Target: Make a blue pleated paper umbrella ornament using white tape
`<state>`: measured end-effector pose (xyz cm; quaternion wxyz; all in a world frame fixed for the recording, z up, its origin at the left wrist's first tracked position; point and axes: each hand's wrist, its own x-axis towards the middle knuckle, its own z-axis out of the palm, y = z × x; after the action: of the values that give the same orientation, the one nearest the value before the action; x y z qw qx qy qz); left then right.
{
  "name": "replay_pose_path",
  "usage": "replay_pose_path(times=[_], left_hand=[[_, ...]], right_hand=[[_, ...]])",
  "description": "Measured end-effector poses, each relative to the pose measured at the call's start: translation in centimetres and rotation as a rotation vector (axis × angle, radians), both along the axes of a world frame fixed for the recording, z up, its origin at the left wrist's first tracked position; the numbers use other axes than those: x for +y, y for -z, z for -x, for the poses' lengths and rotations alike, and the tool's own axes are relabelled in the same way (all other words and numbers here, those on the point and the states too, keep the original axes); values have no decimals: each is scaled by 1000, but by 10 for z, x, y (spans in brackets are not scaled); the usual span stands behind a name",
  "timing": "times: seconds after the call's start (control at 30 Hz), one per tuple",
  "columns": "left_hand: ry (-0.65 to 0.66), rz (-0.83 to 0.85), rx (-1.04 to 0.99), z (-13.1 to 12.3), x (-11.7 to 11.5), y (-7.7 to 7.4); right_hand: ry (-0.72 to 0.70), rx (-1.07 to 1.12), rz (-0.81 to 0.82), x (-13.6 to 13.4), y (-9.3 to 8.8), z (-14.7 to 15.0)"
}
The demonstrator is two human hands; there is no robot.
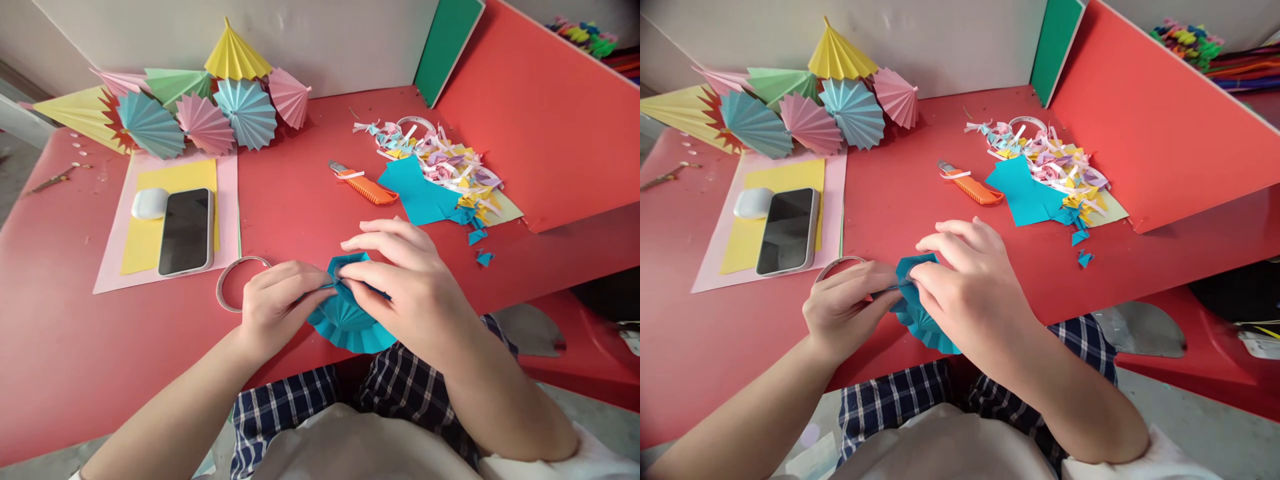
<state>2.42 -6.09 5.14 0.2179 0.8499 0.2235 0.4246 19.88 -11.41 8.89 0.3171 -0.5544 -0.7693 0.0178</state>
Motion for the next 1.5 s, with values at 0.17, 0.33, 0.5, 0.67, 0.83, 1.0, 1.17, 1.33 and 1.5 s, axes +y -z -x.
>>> replay_pose_path(times=[0.17,0.33,0.5,0.67,0.83,1.0,1.17,1.33,1.5], left_hand=[[11,13,-9,1,0,1],[18,0,6,1,0,2],[23,-47,25,0,1,1],[23,-54,27,0,0,2],[14,-70,41,-1,0,0],[23,-46,30,0,0,0],[-5,-27,30,1,0,0],[1,-38,33,1,-1,1],[6,-49,32,0,0,1]], right_hand=[[-21,-2,9,0,-1,-3],[-25,-1,25,1,-2,-3],[-6,-19,0,0,0,-1],[-10,-49,-15,-1,1,-1],[3,-56,-12,-1,1,0],[-8,-33,7,-1,0,-3],[-5,-21,-1,-1,-2,-4],[-7,-43,-7,-1,-1,-2],[-13,-60,-9,-1,0,-2]])
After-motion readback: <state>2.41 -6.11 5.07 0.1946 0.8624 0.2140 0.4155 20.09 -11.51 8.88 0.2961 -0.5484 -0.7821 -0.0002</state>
